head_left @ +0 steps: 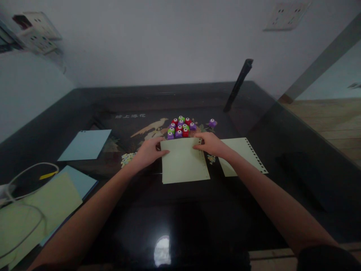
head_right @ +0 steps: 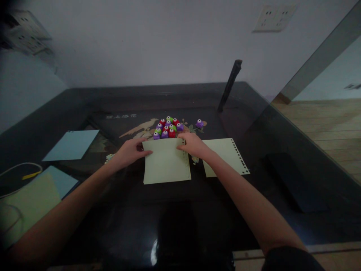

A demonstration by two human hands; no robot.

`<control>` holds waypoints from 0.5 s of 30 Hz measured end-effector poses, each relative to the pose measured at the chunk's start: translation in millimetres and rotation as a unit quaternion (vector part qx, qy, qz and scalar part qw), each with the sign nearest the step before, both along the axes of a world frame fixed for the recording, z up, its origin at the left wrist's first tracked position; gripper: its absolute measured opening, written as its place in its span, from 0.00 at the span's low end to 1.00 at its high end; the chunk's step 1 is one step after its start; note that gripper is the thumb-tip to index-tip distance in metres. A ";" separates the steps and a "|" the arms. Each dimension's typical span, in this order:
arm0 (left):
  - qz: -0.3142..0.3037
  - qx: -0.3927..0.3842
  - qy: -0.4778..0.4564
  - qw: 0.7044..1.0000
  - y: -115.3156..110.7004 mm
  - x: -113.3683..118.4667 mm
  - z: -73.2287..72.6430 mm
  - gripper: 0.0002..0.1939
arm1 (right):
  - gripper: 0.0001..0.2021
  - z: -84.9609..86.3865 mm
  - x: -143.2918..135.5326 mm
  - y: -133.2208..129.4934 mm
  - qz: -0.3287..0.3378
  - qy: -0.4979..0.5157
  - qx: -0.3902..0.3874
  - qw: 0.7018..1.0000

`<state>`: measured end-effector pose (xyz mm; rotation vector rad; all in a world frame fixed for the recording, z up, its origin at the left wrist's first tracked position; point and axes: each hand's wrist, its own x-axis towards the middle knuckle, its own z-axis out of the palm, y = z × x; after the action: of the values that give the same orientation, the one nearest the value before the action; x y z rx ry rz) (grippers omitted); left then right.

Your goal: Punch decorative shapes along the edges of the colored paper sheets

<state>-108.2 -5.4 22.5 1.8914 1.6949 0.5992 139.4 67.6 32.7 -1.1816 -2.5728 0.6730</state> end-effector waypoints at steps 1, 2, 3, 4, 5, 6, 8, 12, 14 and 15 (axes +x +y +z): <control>-0.002 -0.006 -0.022 1.000 0.0 0.1 0.5 0.12 | 0.05 0.4 0.8 0.4 0.001 0.003 -0.007 1.000; -0.006 -0.014 -0.044 0.999 -0.1 0.3 1.1 0.12 | 0.04 0.7 1.8 0.9 0.002 0.006 -0.016 1.000; -0.010 -0.023 -0.064 0.998 -0.2 0.5 1.9 0.11 | 0.04 0.8 3.0 1.6 0.004 0.008 -0.028 1.000; -0.012 -0.032 -0.076 0.997 -0.3 0.8 2.8 0.10 | 0.05 0.8 4.4 2.6 0.007 0.011 -0.043 0.999; -0.015 -0.038 -0.081 0.996 -0.4 1.0 3.6 0.09 | 0.05 0.8 6.0 3.7 0.010 0.014 -0.060 0.998; -0.018 -0.041 -0.080 0.996 -0.4 1.1 4.2 0.09 | 0.05 0.8 7.6 4.9 0.015 0.016 -0.078 0.997; -0.026 -0.044 -0.076 0.996 -0.1 0.8 4.6 0.08 | 0.06 1.2 11.0 7.4 0.028 0.023 -0.113 0.993; -0.037 -0.064 -0.107 0.992 0.9 -1.0 3.0 0.09 | 0.09 3.9 16.7 9.5 0.051 0.055 -0.185 0.980; -0.040 -0.070 -0.111 0.991 0.7 -1.4 3.2 0.10 | 0.10 5.9 18.6 8.6 0.050 0.073 -0.215 0.973; -0.036 -0.062 -0.099 0.992 0.3 -1.2 3.8 0.10 | 0.11 7.0 19.3 7.9 0.050 0.080 -0.226 0.969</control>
<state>-109.4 -5.0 26.3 1.7372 1.4956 0.6170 158.7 75.4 39.7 -1.0620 -2.4240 1.3750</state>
